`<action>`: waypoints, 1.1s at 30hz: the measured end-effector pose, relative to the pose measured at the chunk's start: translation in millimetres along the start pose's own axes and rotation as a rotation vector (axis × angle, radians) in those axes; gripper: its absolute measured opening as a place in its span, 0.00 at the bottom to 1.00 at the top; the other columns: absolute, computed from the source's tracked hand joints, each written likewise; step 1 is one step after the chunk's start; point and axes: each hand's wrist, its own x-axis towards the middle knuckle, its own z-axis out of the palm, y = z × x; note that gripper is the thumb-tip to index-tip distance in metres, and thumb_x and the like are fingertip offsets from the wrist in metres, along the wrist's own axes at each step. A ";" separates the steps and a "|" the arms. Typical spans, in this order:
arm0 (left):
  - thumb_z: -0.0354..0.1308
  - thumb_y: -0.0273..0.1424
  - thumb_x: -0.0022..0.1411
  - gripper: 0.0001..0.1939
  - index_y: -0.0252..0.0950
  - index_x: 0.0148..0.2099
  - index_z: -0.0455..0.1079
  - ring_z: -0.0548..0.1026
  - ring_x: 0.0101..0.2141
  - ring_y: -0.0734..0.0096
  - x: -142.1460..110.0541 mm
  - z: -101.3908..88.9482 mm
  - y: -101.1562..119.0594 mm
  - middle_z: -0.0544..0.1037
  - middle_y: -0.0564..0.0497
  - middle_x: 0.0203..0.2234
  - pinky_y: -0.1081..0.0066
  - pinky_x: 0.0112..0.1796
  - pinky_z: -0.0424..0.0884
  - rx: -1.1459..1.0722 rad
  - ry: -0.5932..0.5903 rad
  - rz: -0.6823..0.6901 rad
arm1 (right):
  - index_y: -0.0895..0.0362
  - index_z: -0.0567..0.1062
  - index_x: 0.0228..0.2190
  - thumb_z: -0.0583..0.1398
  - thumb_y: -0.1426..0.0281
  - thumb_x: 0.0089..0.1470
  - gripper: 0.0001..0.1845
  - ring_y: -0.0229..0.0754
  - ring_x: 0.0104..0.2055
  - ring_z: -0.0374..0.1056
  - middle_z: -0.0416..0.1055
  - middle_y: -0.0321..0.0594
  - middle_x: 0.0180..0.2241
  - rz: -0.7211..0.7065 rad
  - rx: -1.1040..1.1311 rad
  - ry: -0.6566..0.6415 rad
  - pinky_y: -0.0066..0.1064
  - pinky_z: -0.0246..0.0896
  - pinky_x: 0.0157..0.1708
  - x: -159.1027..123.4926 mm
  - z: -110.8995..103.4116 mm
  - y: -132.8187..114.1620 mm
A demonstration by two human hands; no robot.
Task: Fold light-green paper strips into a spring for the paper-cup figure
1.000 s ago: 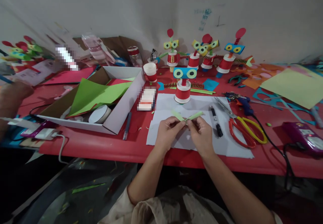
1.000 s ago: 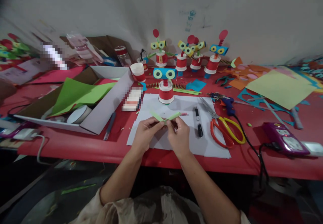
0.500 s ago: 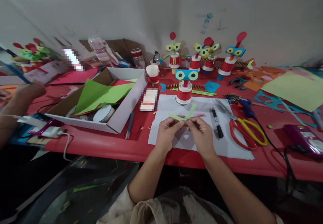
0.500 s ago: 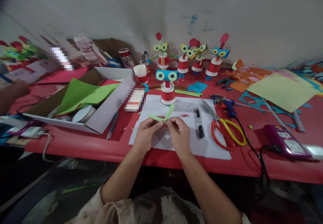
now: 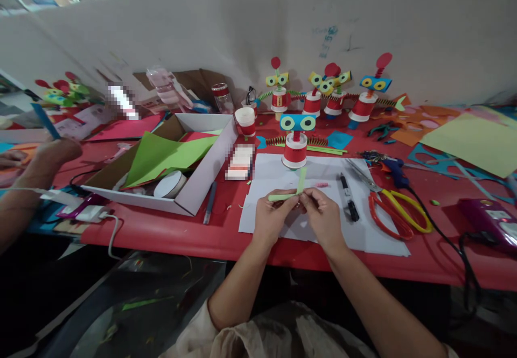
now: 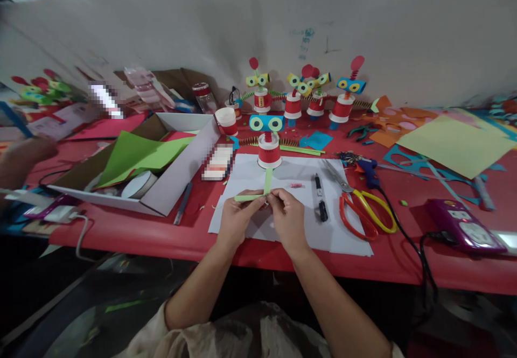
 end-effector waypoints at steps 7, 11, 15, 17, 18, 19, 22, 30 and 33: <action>0.68 0.30 0.47 0.05 0.34 0.30 0.79 0.71 0.24 0.75 3.9 -0.3 3.4 0.77 0.53 0.21 0.72 0.30 0.69 -0.101 0.055 -0.017 | 0.55 0.76 0.28 0.62 0.63 0.52 0.08 0.38 0.27 0.66 0.73 0.34 0.25 0.109 0.319 -0.091 0.29 0.62 0.31 2.1 6.3 0.4; 0.68 0.30 0.47 0.05 0.34 0.27 0.78 0.69 0.22 0.76 3.7 -1.2 2.4 0.74 0.55 0.17 0.73 0.28 0.67 -0.147 0.047 -0.054 | 0.55 0.77 0.26 0.63 0.66 0.50 0.06 0.38 0.25 0.67 0.73 0.33 0.21 0.139 0.364 -0.117 0.29 0.62 0.29 2.9 7.6 0.3; 0.68 0.31 0.48 0.06 0.33 0.29 0.79 0.71 0.23 0.75 2.9 -3.1 -0.1 0.76 0.53 0.19 0.72 0.29 0.68 -0.135 0.018 -0.055 | 0.55 0.77 0.23 0.63 0.66 0.47 0.06 0.38 0.23 0.66 0.73 0.34 0.19 0.155 0.374 -0.079 0.30 0.62 0.27 2.7 6.6 0.7; 0.68 0.33 0.49 0.08 0.33 0.31 0.80 0.73 0.23 0.73 3.7 -4.4 -1.8 0.78 0.51 0.20 0.71 0.31 0.69 -0.142 0.014 -0.076 | 0.55 0.77 0.23 0.64 0.66 0.45 0.05 0.38 0.22 0.65 0.72 0.33 0.19 0.195 0.420 -0.060 0.30 0.62 0.26 3.0 6.3 0.5; 0.67 0.34 0.50 0.09 0.33 0.32 0.80 0.74 0.24 0.72 4.3 -5.0 -2.5 0.78 0.50 0.21 0.70 0.31 0.70 -0.152 0.011 -0.088 | 0.54 0.78 0.23 0.64 0.66 0.44 0.05 0.37 0.22 0.65 0.72 0.32 0.18 0.218 0.449 -0.052 0.30 0.62 0.26 3.2 6.4 0.2; 0.67 0.34 0.50 0.10 0.33 0.33 0.80 0.74 0.24 0.72 5.0 -5.5 -3.0 0.79 0.50 0.21 0.70 0.32 0.70 -0.163 0.008 -0.099 | 0.54 0.78 0.23 0.65 0.66 0.44 0.05 0.37 0.22 0.65 0.72 0.32 0.18 0.239 0.477 -0.044 0.30 0.62 0.26 3.4 6.5 -0.1; 0.68 0.34 0.49 0.11 0.32 0.33 0.80 0.74 0.24 0.72 6.4 -6.0 -2.9 0.79 0.49 0.22 0.70 0.32 0.70 -0.192 0.013 -0.117 | 0.54 0.78 0.24 0.65 0.66 0.43 0.05 0.36 0.22 0.65 0.72 0.32 0.19 0.273 0.507 -0.042 0.30 0.62 0.26 3.8 7.1 -1.0; 0.66 0.27 0.44 0.04 0.33 0.26 0.79 0.76 0.25 0.70 5.3 -7.6 1.0 0.80 0.48 0.21 0.69 0.33 0.72 -0.270 0.012 -0.148 | 0.55 0.78 0.24 0.65 0.65 0.44 0.06 0.35 0.22 0.63 0.71 0.32 0.19 0.247 0.466 -0.016 0.29 0.60 0.26 4.1 6.4 -1.4; 0.66 0.26 0.44 0.10 0.33 0.33 0.80 0.76 0.24 0.73 6.7 -9.2 1.1 0.79 0.49 0.20 0.71 0.31 0.72 -0.278 -0.007 -0.220 | 0.55 0.78 0.24 0.65 0.66 0.44 0.05 0.35 0.22 0.63 0.70 0.31 0.19 0.245 0.480 -0.024 0.28 0.59 0.26 4.5 5.2 -3.0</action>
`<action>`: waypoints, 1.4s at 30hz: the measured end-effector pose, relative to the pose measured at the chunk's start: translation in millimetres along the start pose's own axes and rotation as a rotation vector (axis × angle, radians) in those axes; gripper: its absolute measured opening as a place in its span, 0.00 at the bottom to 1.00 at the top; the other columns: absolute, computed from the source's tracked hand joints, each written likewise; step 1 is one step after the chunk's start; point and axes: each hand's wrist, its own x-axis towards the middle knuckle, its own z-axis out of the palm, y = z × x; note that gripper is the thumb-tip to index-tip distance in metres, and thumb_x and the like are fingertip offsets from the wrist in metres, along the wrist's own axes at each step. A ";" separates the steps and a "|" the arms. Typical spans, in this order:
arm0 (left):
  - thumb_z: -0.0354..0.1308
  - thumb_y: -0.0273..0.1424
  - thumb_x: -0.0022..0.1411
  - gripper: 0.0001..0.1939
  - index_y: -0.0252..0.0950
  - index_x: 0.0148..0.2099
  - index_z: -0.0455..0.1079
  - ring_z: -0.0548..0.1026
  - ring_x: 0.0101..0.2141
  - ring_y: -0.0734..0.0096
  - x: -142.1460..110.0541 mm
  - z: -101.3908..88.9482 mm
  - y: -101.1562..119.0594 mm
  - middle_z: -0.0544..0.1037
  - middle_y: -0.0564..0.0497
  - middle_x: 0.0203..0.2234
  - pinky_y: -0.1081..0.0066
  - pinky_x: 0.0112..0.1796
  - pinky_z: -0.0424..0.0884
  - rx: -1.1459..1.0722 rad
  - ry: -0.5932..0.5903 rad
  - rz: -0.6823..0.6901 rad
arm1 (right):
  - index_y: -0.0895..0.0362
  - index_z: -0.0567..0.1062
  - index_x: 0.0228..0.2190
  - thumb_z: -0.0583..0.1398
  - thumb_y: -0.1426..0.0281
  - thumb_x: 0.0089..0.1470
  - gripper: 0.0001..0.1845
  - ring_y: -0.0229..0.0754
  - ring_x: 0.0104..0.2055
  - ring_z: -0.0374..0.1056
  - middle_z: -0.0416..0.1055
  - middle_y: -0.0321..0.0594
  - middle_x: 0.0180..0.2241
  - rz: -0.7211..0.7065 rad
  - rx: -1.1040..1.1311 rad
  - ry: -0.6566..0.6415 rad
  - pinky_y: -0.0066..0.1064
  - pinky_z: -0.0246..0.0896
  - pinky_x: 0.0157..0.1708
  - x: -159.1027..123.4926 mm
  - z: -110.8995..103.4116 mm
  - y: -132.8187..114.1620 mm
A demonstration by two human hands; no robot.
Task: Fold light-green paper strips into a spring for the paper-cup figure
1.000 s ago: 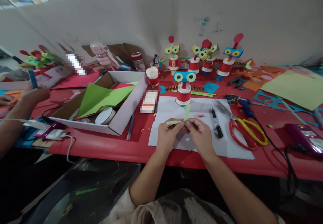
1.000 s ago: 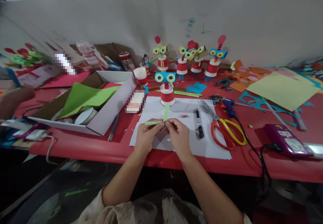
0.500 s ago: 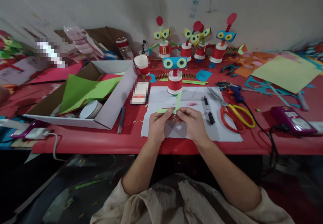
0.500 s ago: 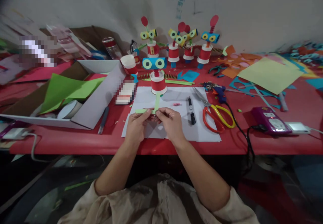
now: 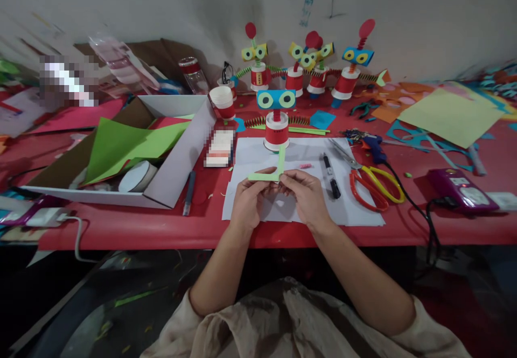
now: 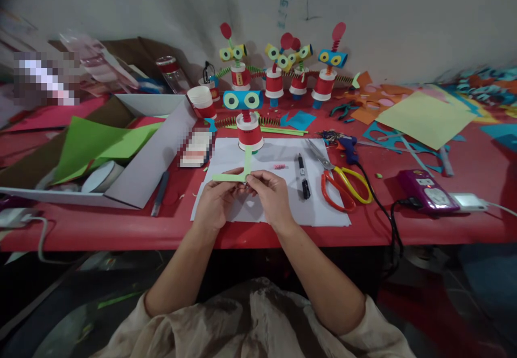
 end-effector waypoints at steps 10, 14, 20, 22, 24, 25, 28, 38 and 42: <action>0.73 0.30 0.38 0.15 0.34 0.33 0.81 0.74 0.22 0.76 3.3 -0.7 -2.9 0.81 0.48 0.24 0.71 0.30 0.72 0.074 0.045 -0.002 | 0.54 0.79 0.24 0.64 0.64 0.46 0.07 0.37 0.23 0.65 0.72 0.33 0.19 -0.059 -0.056 -0.024 0.30 0.61 0.25 0.4 -0.7 4.3; 0.73 0.30 0.39 0.14 0.35 0.33 0.81 0.73 0.22 0.76 3.8 -0.6 -3.0 0.81 0.49 0.24 0.70 0.30 0.72 0.129 0.078 0.052 | 0.53 0.80 0.24 0.65 0.64 0.45 0.06 0.37 0.23 0.66 0.73 0.34 0.20 -0.079 -0.085 -0.013 0.30 0.62 0.26 1.0 -0.2 6.0; 0.71 0.30 0.44 0.12 0.36 0.35 0.81 0.73 0.24 0.76 3.9 -1.6 -5.2 0.81 0.50 0.24 0.71 0.32 0.71 0.166 0.064 0.114 | 0.53 0.81 0.27 0.64 0.65 0.46 0.06 0.39 0.25 0.68 0.75 0.35 0.22 -0.089 -0.108 -0.021 0.31 0.65 0.28 1.8 -0.3 8.9; 0.71 0.31 0.45 0.12 0.36 0.36 0.81 0.73 0.24 0.76 3.7 -1.6 -6.1 0.80 0.51 0.23 0.71 0.32 0.71 0.201 0.085 0.139 | 0.53 0.81 0.28 0.64 0.67 0.45 0.06 0.39 0.25 0.69 0.76 0.35 0.24 -0.096 -0.132 -0.011 0.32 0.66 0.29 1.4 -0.6 10.6; 0.70 0.31 0.45 0.13 0.36 0.36 0.80 0.73 0.24 0.75 4.1 -1.7 -6.9 0.80 0.52 0.23 0.71 0.32 0.71 0.230 0.113 0.166 | 0.53 0.81 0.30 0.64 0.68 0.44 0.07 0.40 0.27 0.71 0.77 0.35 0.26 -0.096 -0.132 -0.011 0.34 0.68 0.32 0.4 -0.6 11.6; 0.70 0.31 0.45 0.13 0.36 0.36 0.80 0.73 0.25 0.75 4.6 -1.8 -7.2 0.80 0.52 0.24 0.71 0.33 0.71 0.234 0.124 0.177 | 0.53 0.80 0.31 0.65 0.69 0.43 0.09 0.41 0.29 0.72 0.78 0.35 0.27 -0.091 -0.120 -0.022 0.34 0.69 0.34 -0.2 -0.4 11.7; 0.70 0.32 0.46 0.12 0.36 0.35 0.79 0.74 0.26 0.74 6.2 -2.3 -8.2 0.81 0.51 0.27 0.71 0.34 0.71 0.208 0.116 0.204 | 0.53 0.80 0.33 0.66 0.69 0.42 0.11 0.42 0.34 0.73 0.78 0.35 0.30 -0.066 -0.066 -0.058 0.36 0.68 0.39 -1.0 0.8 10.9; 0.68 0.29 0.48 0.07 0.36 0.32 0.74 0.72 0.24 0.78 1.7 1.9 -2.3 0.75 0.56 0.22 0.75 0.31 0.69 0.063 -0.043 0.116 | 0.56 0.77 0.21 0.66 0.67 0.45 0.06 0.36 0.25 0.65 0.72 0.33 0.20 -0.023 -0.004 -0.007 0.29 0.61 0.29 1.2 1.3 3.9; 0.69 0.32 0.48 0.09 0.34 0.33 0.78 0.72 0.24 0.77 2.2 1.8 -2.3 0.76 0.53 0.23 0.73 0.30 0.70 0.109 -0.013 0.057 | 0.55 0.77 0.21 0.65 0.68 0.45 0.05 0.36 0.24 0.64 0.72 0.33 0.20 -0.049 -0.048 -0.004 0.30 0.60 0.28 0.5 0.4 5.0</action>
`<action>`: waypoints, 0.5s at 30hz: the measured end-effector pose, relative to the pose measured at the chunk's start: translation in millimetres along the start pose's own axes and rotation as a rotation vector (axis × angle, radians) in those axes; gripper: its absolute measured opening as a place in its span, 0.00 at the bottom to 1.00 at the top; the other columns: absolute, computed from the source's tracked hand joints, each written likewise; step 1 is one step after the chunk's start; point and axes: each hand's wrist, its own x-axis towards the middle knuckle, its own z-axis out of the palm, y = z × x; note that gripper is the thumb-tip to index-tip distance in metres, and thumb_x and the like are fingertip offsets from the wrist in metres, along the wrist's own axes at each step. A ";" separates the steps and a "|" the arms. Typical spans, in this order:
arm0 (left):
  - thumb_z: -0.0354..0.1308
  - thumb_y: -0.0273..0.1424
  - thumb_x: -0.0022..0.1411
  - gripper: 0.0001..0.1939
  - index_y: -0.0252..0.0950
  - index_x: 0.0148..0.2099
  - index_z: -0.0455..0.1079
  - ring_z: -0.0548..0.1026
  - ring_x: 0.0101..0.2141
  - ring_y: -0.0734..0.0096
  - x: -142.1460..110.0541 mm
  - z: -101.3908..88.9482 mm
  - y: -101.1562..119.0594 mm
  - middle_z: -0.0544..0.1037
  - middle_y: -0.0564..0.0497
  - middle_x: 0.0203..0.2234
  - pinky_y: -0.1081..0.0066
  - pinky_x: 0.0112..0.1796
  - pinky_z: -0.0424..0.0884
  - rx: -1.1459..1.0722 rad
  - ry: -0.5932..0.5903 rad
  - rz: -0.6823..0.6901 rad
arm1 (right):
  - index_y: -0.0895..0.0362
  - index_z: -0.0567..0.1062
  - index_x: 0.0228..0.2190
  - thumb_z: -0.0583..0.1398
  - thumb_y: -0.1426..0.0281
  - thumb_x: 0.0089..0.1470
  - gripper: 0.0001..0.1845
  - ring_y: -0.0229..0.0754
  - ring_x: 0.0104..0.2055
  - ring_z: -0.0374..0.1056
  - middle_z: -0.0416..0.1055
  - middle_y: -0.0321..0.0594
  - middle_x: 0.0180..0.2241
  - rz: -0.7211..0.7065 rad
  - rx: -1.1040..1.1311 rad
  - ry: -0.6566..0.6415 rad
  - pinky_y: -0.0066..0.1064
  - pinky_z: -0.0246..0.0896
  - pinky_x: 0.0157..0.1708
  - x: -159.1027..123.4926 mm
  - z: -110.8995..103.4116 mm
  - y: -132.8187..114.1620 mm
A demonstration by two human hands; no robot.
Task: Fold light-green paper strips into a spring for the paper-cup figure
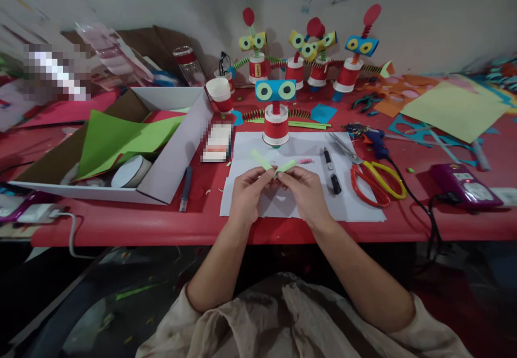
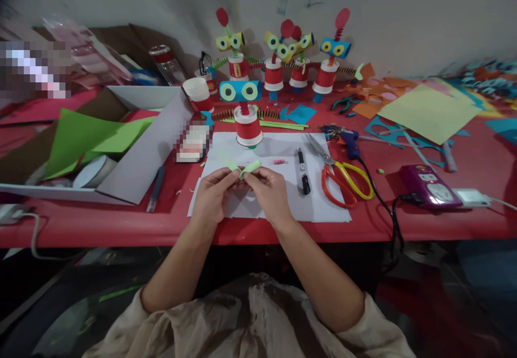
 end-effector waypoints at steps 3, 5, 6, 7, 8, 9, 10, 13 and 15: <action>0.70 0.32 0.47 0.08 0.34 0.29 0.78 0.72 0.23 0.78 0.6 -1.8 -2.2 0.77 0.53 0.21 0.74 0.30 0.69 0.053 0.036 0.016 | 0.55 0.76 0.22 0.63 0.67 0.48 0.07 0.37 0.24 0.65 0.71 0.32 0.18 -0.013 -0.017 -0.028 0.30 0.60 0.28 0.0 -0.3 1.3; 0.69 0.32 0.47 0.07 0.35 0.29 0.78 0.71 0.23 0.78 0.4 -3.3 -3.2 0.77 0.54 0.20 0.75 0.30 0.68 0.091 0.039 0.039 | 0.55 0.75 0.21 0.63 0.66 0.49 0.09 0.36 0.24 0.64 0.70 0.32 0.18 -0.022 -0.031 -0.019 0.30 0.59 0.28 0.2 -0.7 1.5; 0.69 0.32 0.48 0.07 0.35 0.29 0.78 0.71 0.23 0.78 0.3 -4.0 -3.4 0.76 0.54 0.20 0.75 0.29 0.68 0.113 0.035 0.052 | 0.55 0.75 0.21 0.63 0.65 0.49 0.09 0.36 0.23 0.63 0.70 0.32 0.18 -0.022 -0.038 -0.012 0.30 0.59 0.27 0.3 -0.9 1.4; 0.69 0.32 0.48 0.06 0.35 0.29 0.78 0.71 0.23 0.78 0.0 -4.6 -3.5 0.76 0.54 0.20 0.75 0.29 0.68 0.130 0.029 0.060 | 0.55 0.74 0.21 0.63 0.65 0.49 0.10 0.36 0.23 0.63 0.70 0.32 0.18 -0.021 -0.041 -0.005 0.29 0.58 0.27 0.4 -1.1 1.2; 0.69 0.31 0.48 0.06 0.35 0.29 0.77 0.71 0.23 0.78 -0.2 -5.1 -3.6 0.76 0.54 0.20 0.75 0.30 0.68 0.140 0.020 0.062 | 0.55 0.74 0.20 0.63 0.65 0.49 0.10 0.36 0.23 0.62 0.69 0.32 0.18 -0.017 -0.039 0.000 0.29 0.58 0.27 0.6 -1.4 1.0; 0.69 0.31 0.48 0.06 0.35 0.28 0.77 0.72 0.24 0.78 -0.4 -5.4 -3.6 0.77 0.54 0.20 0.75 0.30 0.68 0.141 0.010 0.059 | 0.55 0.73 0.20 0.63 0.65 0.49 0.11 0.36 0.23 0.62 0.69 0.32 0.18 -0.011 -0.030 0.002 0.29 0.58 0.27 0.7 -1.6 0.8; 0.70 0.31 0.47 0.06 0.35 0.28 0.77 0.72 0.24 0.77 -0.5 -5.6 -3.6 0.77 0.54 0.21 0.75 0.31 0.69 0.134 0.002 0.052 | 0.55 0.73 0.20 0.63 0.65 0.50 0.11 0.35 0.23 0.62 0.69 0.32 0.18 -0.004 -0.017 0.001 0.29 0.58 0.27 0.9 -1.8 0.7; 0.70 0.31 0.46 0.07 0.35 0.26 0.76 0.73 0.25 0.76 -1.2 -4.5 -3.1 0.77 0.54 0.20 0.73 0.32 0.70 0.107 -0.005 0.032 | 0.55 0.72 0.19 0.62 0.65 0.51 0.13 0.35 0.23 0.63 0.68 0.32 0.17 0.013 0.012 -0.008 0.29 0.58 0.27 1.4 -2.6 1.2; 0.71 0.31 0.45 0.07 0.35 0.27 0.76 0.73 0.24 0.76 -1.7 -2.9 -2.0 0.77 0.54 0.20 0.73 0.33 0.70 0.082 -0.012 0.010 | 0.55 0.72 0.19 0.62 0.64 0.51 0.13 0.35 0.22 0.62 0.67 0.32 0.17 0.004 0.001 -0.003 0.28 0.57 0.26 1.3 -3.2 1.6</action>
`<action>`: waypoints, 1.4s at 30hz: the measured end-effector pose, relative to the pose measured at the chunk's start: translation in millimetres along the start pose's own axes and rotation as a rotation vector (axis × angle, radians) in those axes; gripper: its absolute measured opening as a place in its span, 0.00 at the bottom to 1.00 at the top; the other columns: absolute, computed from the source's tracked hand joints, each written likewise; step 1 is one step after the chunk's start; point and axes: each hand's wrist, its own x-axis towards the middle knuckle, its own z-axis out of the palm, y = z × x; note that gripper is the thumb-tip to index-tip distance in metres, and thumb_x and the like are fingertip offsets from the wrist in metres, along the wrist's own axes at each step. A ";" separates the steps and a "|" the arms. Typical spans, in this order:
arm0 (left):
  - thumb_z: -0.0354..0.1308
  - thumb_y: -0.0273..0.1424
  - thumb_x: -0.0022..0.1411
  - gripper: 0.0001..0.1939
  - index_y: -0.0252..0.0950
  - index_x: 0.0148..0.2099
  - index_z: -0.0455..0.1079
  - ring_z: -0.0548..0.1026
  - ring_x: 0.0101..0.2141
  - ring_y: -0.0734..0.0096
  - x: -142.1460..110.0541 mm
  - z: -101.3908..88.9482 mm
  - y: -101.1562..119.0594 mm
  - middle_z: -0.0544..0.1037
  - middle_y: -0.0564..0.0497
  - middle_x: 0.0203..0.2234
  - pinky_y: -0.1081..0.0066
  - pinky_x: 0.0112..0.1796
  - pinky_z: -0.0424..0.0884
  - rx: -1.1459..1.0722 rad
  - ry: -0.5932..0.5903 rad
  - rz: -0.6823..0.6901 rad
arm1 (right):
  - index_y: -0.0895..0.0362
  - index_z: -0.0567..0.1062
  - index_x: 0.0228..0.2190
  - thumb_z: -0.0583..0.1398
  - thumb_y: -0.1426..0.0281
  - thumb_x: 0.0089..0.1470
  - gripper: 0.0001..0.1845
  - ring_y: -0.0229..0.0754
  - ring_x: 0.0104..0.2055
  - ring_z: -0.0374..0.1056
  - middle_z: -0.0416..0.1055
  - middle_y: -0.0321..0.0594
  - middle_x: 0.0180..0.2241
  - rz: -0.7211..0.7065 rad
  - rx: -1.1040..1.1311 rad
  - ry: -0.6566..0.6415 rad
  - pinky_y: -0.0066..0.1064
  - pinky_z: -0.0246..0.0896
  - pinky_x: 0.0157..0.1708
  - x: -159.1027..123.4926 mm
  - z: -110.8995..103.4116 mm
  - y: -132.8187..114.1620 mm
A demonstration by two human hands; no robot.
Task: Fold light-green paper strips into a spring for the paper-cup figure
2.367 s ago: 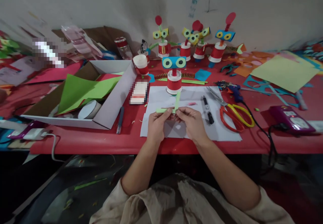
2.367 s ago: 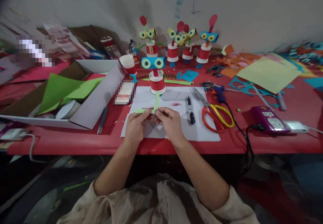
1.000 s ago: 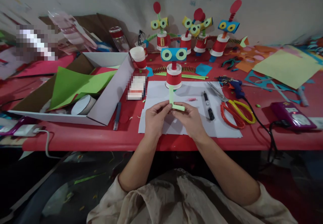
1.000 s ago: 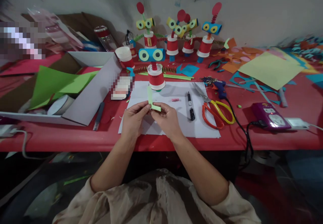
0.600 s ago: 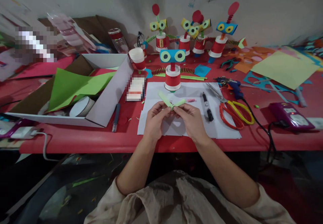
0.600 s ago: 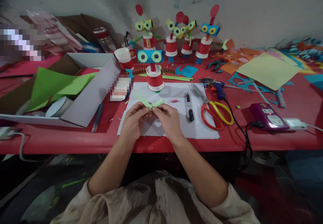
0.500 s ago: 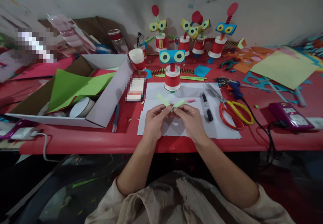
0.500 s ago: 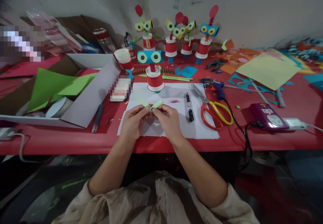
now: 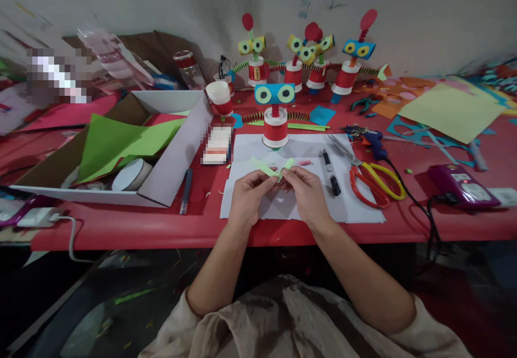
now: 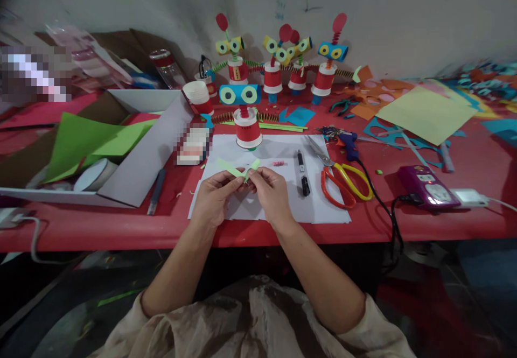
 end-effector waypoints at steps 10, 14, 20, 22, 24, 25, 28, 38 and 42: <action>0.72 0.29 0.42 0.09 0.36 0.28 0.77 0.75 0.27 0.76 1.6 2.4 1.1 0.79 0.53 0.24 0.73 0.34 0.71 -0.182 0.075 0.007 | 0.54 0.76 0.30 0.67 0.67 0.43 0.09 0.38 0.30 0.68 0.73 0.35 0.29 -0.061 -0.033 -0.014 0.32 0.64 0.35 -3.1 2.6 -3.3; 0.71 0.28 0.43 0.09 0.35 0.30 0.78 0.76 0.29 0.74 0.0 4.2 2.7 0.80 0.51 0.26 0.73 0.35 0.71 -0.142 0.042 -0.011 | 0.55 0.76 0.26 0.64 0.66 0.46 0.05 0.38 0.29 0.66 0.72 0.35 0.28 -0.140 -0.119 0.050 0.31 0.63 0.33 -2.1 0.1 -2.2; 0.71 0.31 0.45 0.11 0.35 0.34 0.79 0.73 0.27 0.73 -0.7 3.0 -0.4 0.81 0.51 0.26 0.73 0.32 0.68 0.034 0.026 0.068 | 0.56 0.75 0.27 0.63 0.63 0.47 0.09 0.36 0.23 0.62 0.72 0.35 0.24 -0.088 -0.197 0.105 0.29 0.59 0.24 -4.0 0.0 -2.9; 0.69 0.33 0.48 0.11 0.35 0.35 0.79 0.75 0.29 0.70 -1.1 1.8 -1.3 0.81 0.50 0.27 0.71 0.33 0.69 0.122 0.000 0.109 | 0.56 0.75 0.28 0.62 0.63 0.48 0.09 0.37 0.23 0.64 0.72 0.35 0.25 -0.111 -0.224 0.108 0.29 0.59 0.25 -5.7 0.6 -4.7; 0.66 0.35 0.52 0.09 0.36 0.35 0.79 0.76 0.32 0.67 -2.2 1.3 -0.5 0.81 0.49 0.29 0.70 0.36 0.69 0.219 -0.043 0.151 | 0.56 0.74 0.28 0.62 0.64 0.49 0.08 0.37 0.24 0.65 0.72 0.35 0.25 -0.133 -0.248 0.099 0.29 0.60 0.26 -6.8 0.6 -6.2; 0.65 0.35 0.54 0.09 0.36 0.35 0.79 0.76 0.33 0.66 -3.0 1.4 0.5 0.81 0.49 0.30 0.70 0.37 0.69 0.267 -0.071 0.173 | 0.56 0.74 0.28 0.62 0.65 0.49 0.07 0.38 0.25 0.65 0.71 0.35 0.24 -0.137 -0.252 0.091 0.30 0.60 0.26 -6.8 0.2 -6.4; 0.61 0.36 0.58 0.09 0.36 0.35 0.78 0.75 0.33 0.67 -5.2 2.9 5.2 0.80 0.50 0.29 0.71 0.36 0.68 0.386 -0.136 0.249 | 0.55 0.73 0.26 0.62 0.65 0.49 0.06 0.38 0.25 0.64 0.69 0.34 0.22 -0.112 -0.209 0.052 0.30 0.60 0.27 -4.9 -1.8 -4.8; 0.57 0.37 0.61 0.14 0.36 0.25 0.74 0.68 0.25 0.70 -9.1 5.1 11.3 0.73 0.52 0.20 0.72 0.30 0.63 0.562 0.000 0.386 | 0.54 0.71 0.32 0.60 0.62 0.55 0.09 0.36 0.29 0.61 0.65 0.32 0.28 -0.046 -0.032 -0.154 0.28 0.58 0.28 -4.4 1.5 -2.8; 0.57 0.37 0.61 0.12 0.36 0.28 0.74 0.69 0.28 0.69 -9.0 3.5 11.1 0.73 0.52 0.23 0.71 0.34 0.64 0.477 -0.033 0.353 | 0.54 0.67 0.28 0.58 0.59 0.58 0.13 0.35 0.25 0.56 0.60 0.30 0.23 -0.081 -0.154 -0.190 0.28 0.52 0.26 -6.0 0.6 -2.6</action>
